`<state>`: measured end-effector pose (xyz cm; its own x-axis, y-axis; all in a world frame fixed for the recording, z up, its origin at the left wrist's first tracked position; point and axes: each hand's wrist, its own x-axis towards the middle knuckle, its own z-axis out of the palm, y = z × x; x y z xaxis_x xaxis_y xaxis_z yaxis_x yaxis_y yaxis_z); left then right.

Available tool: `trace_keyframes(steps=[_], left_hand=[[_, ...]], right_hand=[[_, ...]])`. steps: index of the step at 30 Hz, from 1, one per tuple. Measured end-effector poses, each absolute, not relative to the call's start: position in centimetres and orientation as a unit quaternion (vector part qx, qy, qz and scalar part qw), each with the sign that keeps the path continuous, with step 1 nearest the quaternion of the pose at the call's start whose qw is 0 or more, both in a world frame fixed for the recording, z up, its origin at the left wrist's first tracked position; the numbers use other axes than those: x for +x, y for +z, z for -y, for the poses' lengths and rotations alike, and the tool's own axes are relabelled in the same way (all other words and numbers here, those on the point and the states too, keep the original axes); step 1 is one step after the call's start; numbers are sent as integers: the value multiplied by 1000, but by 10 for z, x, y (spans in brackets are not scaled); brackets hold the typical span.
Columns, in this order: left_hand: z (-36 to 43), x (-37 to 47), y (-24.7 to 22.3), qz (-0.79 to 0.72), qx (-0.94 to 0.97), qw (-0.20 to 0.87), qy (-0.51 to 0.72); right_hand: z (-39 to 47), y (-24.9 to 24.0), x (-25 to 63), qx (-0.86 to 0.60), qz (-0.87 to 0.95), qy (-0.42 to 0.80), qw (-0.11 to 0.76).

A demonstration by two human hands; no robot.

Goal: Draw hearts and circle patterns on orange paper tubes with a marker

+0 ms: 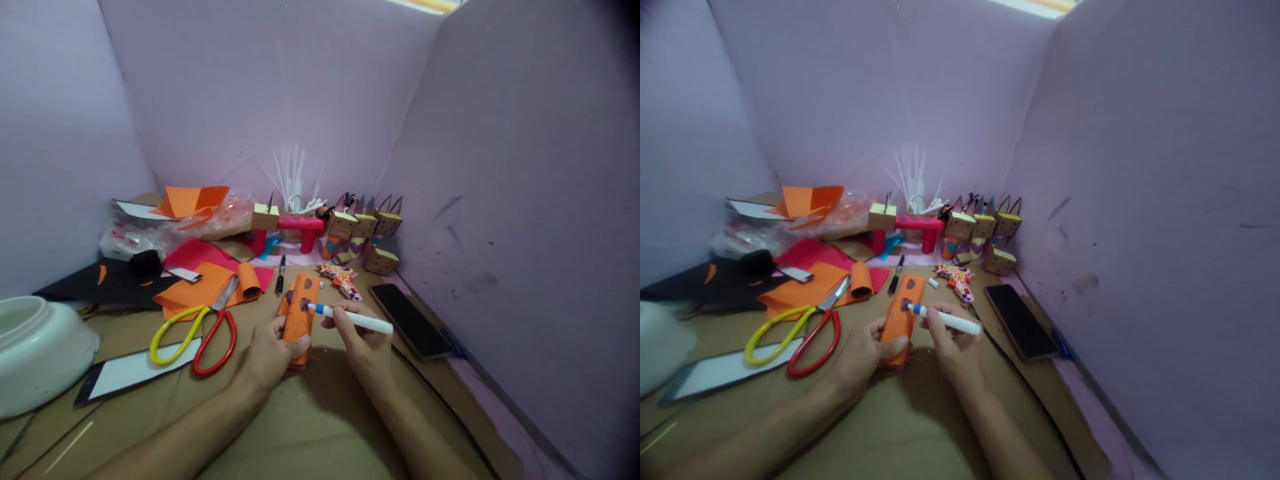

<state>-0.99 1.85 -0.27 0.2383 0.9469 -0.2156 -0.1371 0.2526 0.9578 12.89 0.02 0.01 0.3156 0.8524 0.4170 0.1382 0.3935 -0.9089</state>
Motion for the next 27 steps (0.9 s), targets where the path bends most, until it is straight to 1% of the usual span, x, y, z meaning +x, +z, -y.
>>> trace_keyframes(steps=[3, 5, 7, 9, 13, 16, 18, 21, 25, 27], left_hand=[[-18, -10, -1, -454, 443, 651, 417], [-17, -10, 1, -446, 437, 667, 407], [-16, -11, 4, -416, 436, 695, 394], [-14, -12, 6, -372, 433, 725, 386], [-10, -11, 6, -329, 434, 752, 372], [-7, -9, 4, -330, 448, 752, 353], [-6, -8, 3, -334, 455, 750, 345], [-4, -8, 4, -336, 473, 741, 337], [-2, -12, 2, -320, 493, 737, 335], [-2, -13, 0, -319, 499, 734, 332]], right_hand=[[-1, 0, 129, -468, 502, 289, 667], [-2, 0, 130, -448, 473, 295, 699], [-5, 0, 132, -429, 440, 307, 726], [-9, -2, 134, -423, 413, 332, 735], [-15, -2, 134, -390, 374, 434, 721], [-13, 0, 131, -336, 380, 538, 673], [-11, 2, 129, -316, 381, 579, 648], [-9, 2, 129, -309, 363, 595, 647], [-11, 3, 130, -334, 347, 597, 642], [-12, 3, 129, -343, 334, 588, 652]])
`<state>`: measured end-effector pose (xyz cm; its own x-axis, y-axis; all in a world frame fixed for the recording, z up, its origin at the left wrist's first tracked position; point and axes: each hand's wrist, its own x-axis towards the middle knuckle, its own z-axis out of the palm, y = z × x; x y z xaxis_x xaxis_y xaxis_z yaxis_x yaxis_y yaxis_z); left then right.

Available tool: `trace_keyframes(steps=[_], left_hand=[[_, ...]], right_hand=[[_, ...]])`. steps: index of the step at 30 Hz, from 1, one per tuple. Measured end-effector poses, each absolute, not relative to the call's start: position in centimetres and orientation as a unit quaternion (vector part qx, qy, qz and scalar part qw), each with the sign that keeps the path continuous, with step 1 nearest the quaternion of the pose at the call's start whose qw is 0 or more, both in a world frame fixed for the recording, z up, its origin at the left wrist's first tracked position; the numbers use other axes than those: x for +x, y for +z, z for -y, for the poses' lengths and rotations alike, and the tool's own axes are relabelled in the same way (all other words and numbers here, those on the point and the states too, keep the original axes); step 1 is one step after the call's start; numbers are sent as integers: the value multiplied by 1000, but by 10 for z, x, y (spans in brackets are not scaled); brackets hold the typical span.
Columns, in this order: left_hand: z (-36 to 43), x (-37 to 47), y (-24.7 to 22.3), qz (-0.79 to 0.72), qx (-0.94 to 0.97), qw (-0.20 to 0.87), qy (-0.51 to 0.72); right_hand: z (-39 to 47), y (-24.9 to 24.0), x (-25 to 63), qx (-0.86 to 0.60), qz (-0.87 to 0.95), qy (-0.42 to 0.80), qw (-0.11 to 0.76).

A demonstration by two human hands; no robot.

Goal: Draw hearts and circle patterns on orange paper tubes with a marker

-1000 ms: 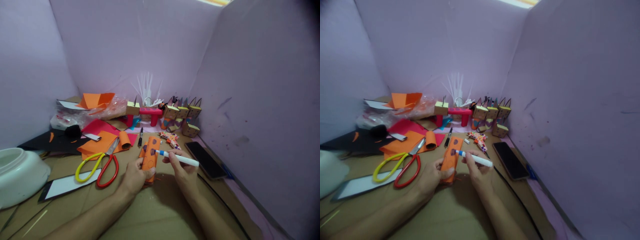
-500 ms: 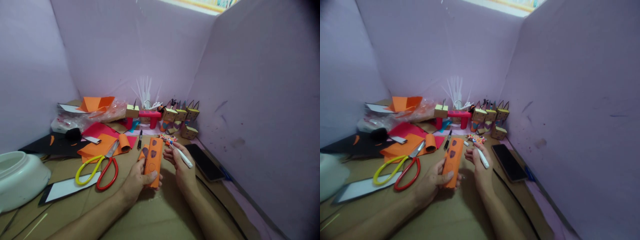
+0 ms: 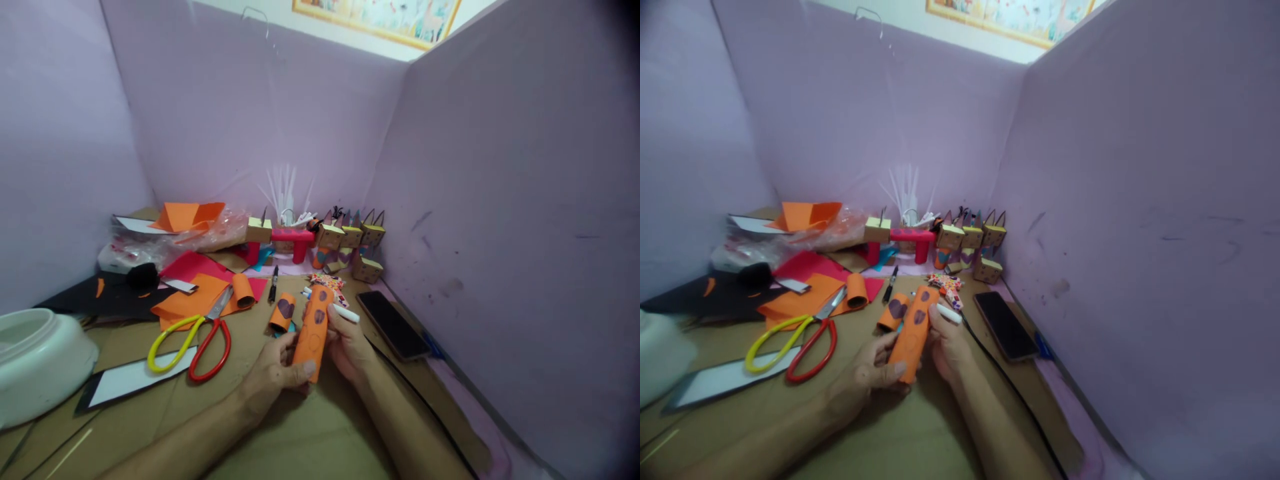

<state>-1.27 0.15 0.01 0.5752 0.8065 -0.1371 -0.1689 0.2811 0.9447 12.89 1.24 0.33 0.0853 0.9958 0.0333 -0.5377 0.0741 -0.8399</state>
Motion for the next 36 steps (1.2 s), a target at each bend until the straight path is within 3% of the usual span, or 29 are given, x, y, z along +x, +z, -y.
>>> trace_keyframes(steps=[6, 15, 21, 27, 36], left_hand=[[2, -9, -1, -361, 522, 698, 332], [0, -13, -2, -225, 375, 850, 293], [-3, -12, -2, -187, 317, 886, 282], [-3, -10, -4, -183, 309, 880, 311], [-5, -10, -7, -226, 350, 855, 309]], right_hand=[[-12, 5, 125, -322, 331, 564, 684], [-13, 7, 132, -321, 319, 606, 654], [-10, 3, 133, -340, 352, 619, 614], [-15, 0, 132, -307, 310, 624, 649], [-18, -1, 133, -302, 305, 643, 634]])
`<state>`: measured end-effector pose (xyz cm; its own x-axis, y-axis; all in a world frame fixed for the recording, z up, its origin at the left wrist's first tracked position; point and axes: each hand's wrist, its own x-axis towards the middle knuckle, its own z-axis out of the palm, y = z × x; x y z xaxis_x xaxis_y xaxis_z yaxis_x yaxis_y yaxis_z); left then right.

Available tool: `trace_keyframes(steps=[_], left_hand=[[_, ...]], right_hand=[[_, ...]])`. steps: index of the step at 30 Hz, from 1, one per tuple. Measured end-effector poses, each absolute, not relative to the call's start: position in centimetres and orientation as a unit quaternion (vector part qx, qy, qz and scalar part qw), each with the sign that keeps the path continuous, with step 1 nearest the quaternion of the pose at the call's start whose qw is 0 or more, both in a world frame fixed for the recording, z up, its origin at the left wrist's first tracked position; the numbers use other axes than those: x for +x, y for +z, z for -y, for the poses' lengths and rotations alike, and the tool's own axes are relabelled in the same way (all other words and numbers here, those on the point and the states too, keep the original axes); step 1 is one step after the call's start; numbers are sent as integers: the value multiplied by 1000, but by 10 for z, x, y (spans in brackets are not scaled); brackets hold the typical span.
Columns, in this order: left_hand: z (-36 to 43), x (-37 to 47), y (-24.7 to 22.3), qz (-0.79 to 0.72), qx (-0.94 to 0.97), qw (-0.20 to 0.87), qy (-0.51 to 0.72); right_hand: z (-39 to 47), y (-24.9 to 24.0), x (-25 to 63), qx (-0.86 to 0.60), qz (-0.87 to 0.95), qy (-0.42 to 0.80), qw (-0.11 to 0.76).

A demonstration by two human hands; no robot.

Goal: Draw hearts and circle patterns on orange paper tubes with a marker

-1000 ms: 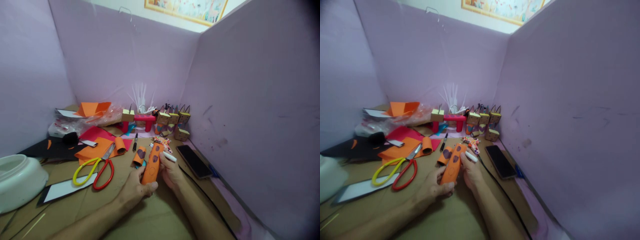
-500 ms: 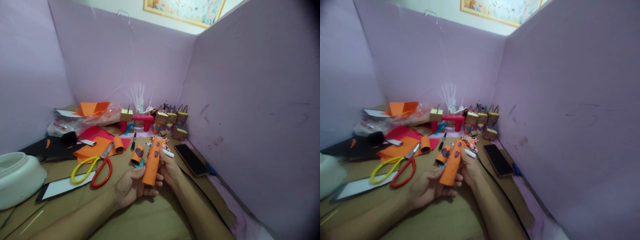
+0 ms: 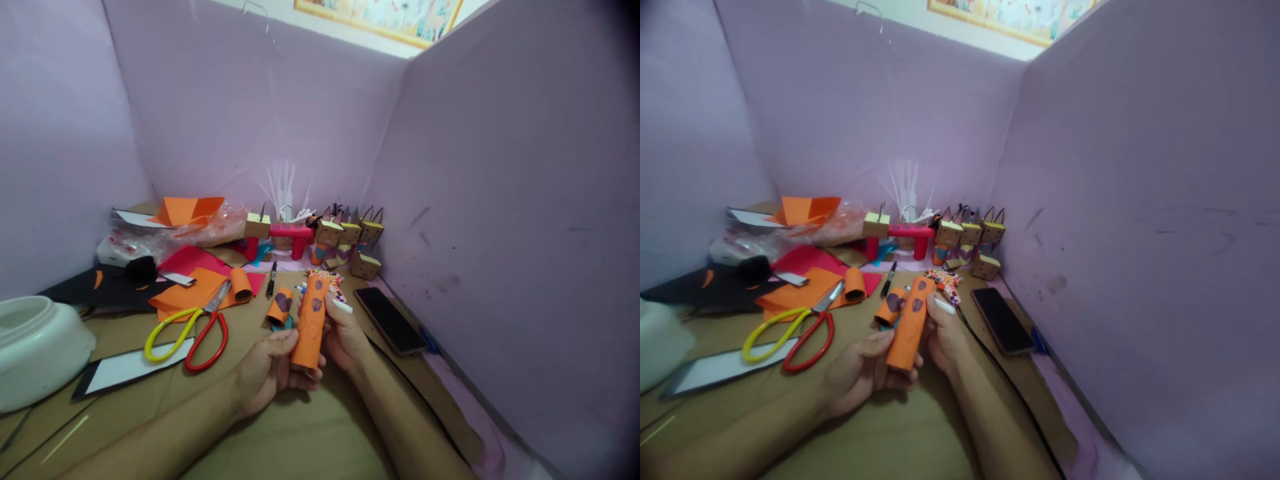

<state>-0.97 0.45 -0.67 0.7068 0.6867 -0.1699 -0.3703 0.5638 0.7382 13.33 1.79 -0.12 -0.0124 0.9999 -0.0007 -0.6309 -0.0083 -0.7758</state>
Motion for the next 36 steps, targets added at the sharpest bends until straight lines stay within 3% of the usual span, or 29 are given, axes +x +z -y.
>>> trace_keyframes(steps=[7, 16, 24, 30, 36], left_hand=[[0, -6, -4, -314, 471, 758, 325], [-4, -7, -2, -350, 425, 773, 315], [-13, -8, 3, -419, 378, 748, 348], [-13, -8, 1, -422, 379, 748, 344], [-12, -7, 6, -445, 364, 745, 338]], right_hand=[[-19, -6, 132, -289, 325, 624, 649], [-22, -4, 131, -313, 328, 624, 636], [-13, 9, 158, -391, 314, 391, 772], [17, 2, 145, -476, 510, 260, 668], [21, -8, 136, -504, 558, 246, 612]])
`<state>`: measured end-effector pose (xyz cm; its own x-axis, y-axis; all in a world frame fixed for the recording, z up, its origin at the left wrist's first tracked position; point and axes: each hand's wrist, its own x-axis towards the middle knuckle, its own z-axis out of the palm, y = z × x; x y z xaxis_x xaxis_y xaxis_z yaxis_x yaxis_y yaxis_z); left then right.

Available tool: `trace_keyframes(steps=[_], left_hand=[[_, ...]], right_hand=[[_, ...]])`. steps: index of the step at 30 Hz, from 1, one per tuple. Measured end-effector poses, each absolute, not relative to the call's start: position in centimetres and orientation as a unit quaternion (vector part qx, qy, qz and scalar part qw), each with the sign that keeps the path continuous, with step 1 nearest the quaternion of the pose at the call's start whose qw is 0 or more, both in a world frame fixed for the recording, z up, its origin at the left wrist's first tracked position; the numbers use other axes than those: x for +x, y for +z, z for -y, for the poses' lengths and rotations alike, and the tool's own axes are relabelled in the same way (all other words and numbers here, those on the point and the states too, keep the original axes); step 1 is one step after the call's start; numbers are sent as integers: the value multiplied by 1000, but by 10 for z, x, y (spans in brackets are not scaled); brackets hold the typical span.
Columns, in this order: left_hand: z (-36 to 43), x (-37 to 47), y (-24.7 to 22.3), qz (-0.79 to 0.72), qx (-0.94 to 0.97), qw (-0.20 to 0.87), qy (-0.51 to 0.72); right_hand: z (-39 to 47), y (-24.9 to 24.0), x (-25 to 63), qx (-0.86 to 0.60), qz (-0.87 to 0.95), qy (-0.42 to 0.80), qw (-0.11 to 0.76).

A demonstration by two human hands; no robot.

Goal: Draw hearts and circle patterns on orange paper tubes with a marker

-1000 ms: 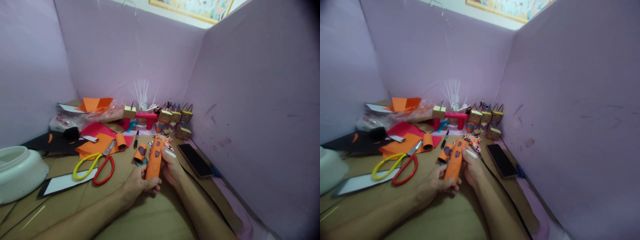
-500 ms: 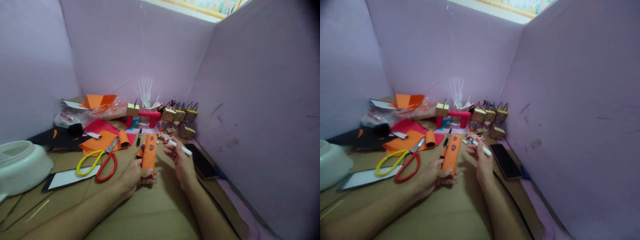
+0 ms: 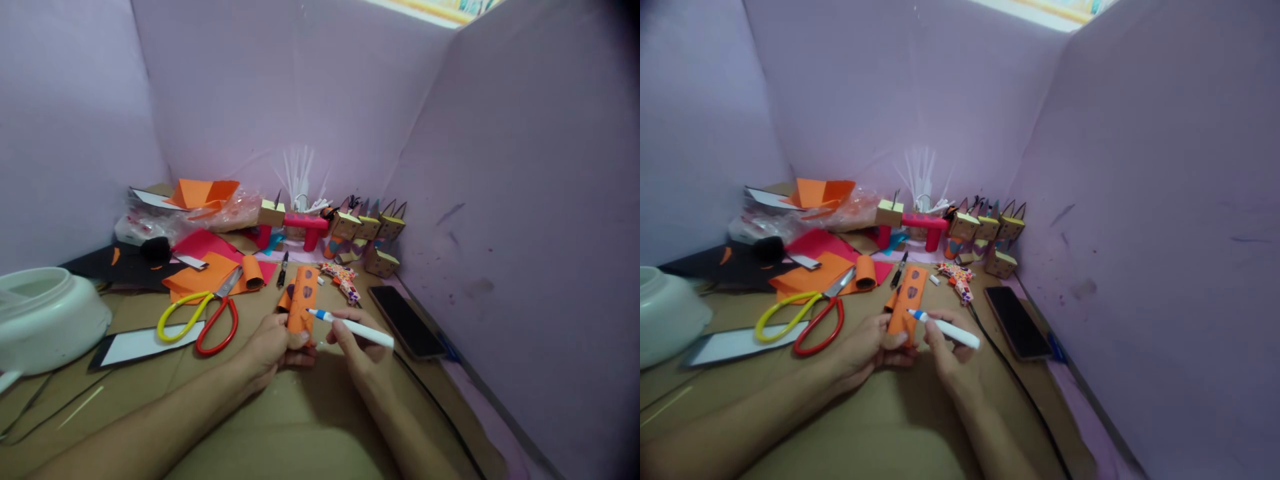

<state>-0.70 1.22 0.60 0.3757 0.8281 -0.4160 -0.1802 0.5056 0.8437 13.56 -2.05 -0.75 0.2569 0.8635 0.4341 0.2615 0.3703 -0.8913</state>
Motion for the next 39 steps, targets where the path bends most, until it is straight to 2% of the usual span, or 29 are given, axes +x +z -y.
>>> trace_keyframes(steps=[5, 14, 39], left_hand=[[-12, -6, 6, -453, 354, 744, 340], [-13, -5, 5, -450, 355, 745, 341], [-13, -4, 2, -442, 357, 746, 346]], right_hand=[[20, -6, 132, -502, 537, 214, 643], [20, -10, 133, -508, 581, 208, 602], [19, -9, 131, -513, 588, 211, 588]])
